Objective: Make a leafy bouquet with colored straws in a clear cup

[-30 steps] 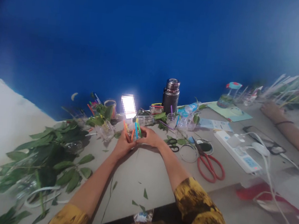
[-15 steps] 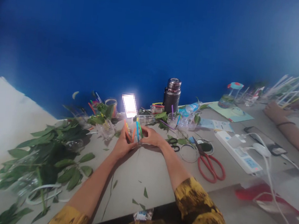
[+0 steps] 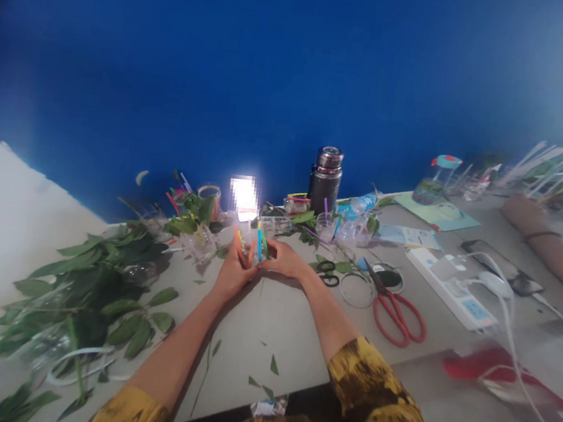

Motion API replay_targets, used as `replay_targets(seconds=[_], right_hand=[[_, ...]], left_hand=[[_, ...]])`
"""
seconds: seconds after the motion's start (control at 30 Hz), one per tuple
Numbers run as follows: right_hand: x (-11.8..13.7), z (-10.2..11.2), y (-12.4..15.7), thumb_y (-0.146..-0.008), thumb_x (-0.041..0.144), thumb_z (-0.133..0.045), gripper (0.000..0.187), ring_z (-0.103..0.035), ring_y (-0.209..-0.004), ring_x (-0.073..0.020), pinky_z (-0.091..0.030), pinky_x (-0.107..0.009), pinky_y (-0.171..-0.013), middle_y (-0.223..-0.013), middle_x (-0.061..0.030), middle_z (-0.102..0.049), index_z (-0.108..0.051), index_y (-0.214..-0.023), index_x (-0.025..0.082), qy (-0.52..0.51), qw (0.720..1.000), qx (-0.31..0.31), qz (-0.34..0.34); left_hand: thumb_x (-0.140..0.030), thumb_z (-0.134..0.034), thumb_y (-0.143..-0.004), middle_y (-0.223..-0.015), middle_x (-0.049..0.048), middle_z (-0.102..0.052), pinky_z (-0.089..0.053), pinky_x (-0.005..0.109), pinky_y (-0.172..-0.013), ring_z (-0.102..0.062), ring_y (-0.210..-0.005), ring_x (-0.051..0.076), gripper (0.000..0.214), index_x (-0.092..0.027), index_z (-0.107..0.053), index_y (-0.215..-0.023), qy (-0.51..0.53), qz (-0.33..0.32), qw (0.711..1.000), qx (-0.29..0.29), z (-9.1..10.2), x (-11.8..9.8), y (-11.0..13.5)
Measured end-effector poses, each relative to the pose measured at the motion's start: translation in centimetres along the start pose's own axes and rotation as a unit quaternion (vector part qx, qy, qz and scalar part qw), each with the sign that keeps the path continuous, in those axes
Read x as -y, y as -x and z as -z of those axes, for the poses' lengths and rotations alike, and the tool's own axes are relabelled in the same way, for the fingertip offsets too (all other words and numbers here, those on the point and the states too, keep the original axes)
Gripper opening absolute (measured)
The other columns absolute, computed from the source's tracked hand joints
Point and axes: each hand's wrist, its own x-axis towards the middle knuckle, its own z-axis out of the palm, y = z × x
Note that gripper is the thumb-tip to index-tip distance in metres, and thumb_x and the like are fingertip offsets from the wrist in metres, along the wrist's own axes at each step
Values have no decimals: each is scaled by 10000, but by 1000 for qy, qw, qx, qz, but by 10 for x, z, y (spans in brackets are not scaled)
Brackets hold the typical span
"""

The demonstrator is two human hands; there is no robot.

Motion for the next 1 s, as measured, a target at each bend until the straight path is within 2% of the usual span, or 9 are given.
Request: replay_targets(seconds=[0.13,0.3,0.47,0.57,0.63,0.77,0.87,0.93,1.0], right_hand=[[-1,-2,0,-705,421,-885,637,-684,-1139,-296,-498,-427,-1076,-1235,-76,-768,-734,-1274,179,-12,1000,-1,-4],[-3,-3,0,-707,412,-885,615,-689,-1135,-294,-496,-441,-1093,-1248,-73,-767,-735,-1259,187,-26,1000,-1,0],[-8,-4,0,-687,399,-901,726,-677,-1195,-295,-496,-442,-1107,-1304,-85,-747,-682,-1349,198,-36,999,-2,1],[-13,-3,3,-650,380,-915,873,-671,-1219,-289,-525,-426,-1062,-1379,-116,-700,-599,-1446,211,-23,999,-41,-24],[-15,-1,8,-649,359,-900,872,-670,-1214,-282,-543,-404,-1017,-1394,-132,-681,-586,-1449,209,8,996,-80,-42],[-10,7,17,-738,285,-756,541,-693,-1107,-238,-564,-349,-902,-1278,-116,-724,-680,-1266,190,68,984,-154,-52],[-4,10,20,-786,270,-640,227,-695,-905,-204,-553,-320,-808,-1006,-72,-759,-725,-976,180,106,973,-199,-43],[-2,9,21,-795,263,-615,130,-665,-790,-188,-525,-303,-753,-852,-44,-738,-711,-830,184,138,972,-186,-39],[-1,5,22,-789,235,-615,112,-637,-734,-176,-494,-286,-720,-781,-30,-724,-711,-776,180,170,973,-151,-40]], left_hand=[[-260,-810,-723,-1408,130,-665,-517,485,-1107,-674,-1238,293,1015,-247,-336,-1621,3,1,1000,4,-2,1,0],[-288,-805,-725,-1373,140,-674,-521,488,-1086,-675,-1212,295,933,-207,-402,-1563,-2,9,1000,8,-2,3,-1],[-323,-821,-720,-1415,135,-643,-489,495,-1127,-646,-1251,298,1019,-225,-337,-1612,-11,2,1000,10,2,3,-1],[-327,-839,-710,-1398,129,-645,-489,501,-1130,-647,-1241,301,1072,-222,-307,-1634,7,9,1000,14,4,1,-1],[-277,-839,-693,-1394,116,-647,-493,500,-1129,-650,-1230,296,1072,-238,-322,-1631,17,12,1000,14,4,-1,0],[-165,-812,-655,-1452,109,-618,-465,497,-1170,-616,-1295,300,1060,-256,-371,-1614,14,9,1000,14,7,-6,1],[-140,-775,-658,-1481,124,-603,-436,507,-1203,-583,-1351,310,1034,-230,-383,-1611,0,14,1000,21,10,-8,1],[-134,-751,-653,-1488,137,-600,-420,512,-1218,-573,-1367,316,1013,-209,-399,-1601,-7,15,999,29,12,-8,1],[-129,-725,-649,-1485,148,-605,-416,515,-1221,-575,-1365,320,980,-188,-424,-1580,-10,10,999,37,13,-7,1]])
